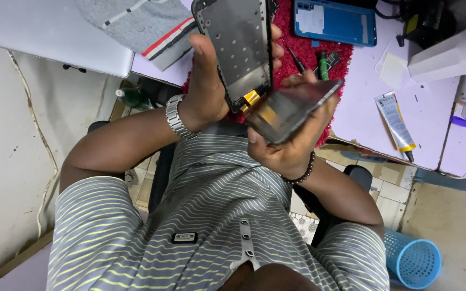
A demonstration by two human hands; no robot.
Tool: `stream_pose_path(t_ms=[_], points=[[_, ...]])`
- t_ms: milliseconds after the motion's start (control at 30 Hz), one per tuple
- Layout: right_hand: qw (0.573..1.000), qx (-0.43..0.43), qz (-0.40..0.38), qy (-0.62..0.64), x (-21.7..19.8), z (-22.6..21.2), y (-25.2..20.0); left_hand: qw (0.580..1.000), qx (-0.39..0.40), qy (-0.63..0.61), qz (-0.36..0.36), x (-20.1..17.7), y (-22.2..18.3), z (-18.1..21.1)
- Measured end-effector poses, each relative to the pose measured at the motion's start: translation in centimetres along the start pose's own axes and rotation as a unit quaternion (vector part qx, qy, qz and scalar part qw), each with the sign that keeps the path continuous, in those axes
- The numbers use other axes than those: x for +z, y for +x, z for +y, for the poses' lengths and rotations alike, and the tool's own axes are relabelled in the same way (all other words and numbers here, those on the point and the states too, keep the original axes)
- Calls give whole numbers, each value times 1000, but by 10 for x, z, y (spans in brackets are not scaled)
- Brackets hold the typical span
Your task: Disassembling a mobile phone to remove the screen, battery, and internal frame components.
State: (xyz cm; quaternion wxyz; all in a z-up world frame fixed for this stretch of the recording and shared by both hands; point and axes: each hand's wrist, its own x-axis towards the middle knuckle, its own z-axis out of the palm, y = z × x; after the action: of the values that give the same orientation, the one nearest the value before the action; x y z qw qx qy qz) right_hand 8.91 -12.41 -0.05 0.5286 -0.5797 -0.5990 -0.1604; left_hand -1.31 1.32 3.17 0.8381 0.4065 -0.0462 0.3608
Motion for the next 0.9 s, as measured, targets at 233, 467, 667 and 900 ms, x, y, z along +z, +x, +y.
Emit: stream_pose_path(t_ms=[233,467,667,900], points=[[990,-132,-8,-53,-30,26,-23,1000,11,14,25,-9,6,11],[948,43,27,314,-37,25,-1,999,48,15,10,-20,6,19],[934,21,128,333,-46,29,5,995,60,68,31,-22,8,29],[949,76,113,283,-89,15,26,996,61,-2,71,2,22,43]])
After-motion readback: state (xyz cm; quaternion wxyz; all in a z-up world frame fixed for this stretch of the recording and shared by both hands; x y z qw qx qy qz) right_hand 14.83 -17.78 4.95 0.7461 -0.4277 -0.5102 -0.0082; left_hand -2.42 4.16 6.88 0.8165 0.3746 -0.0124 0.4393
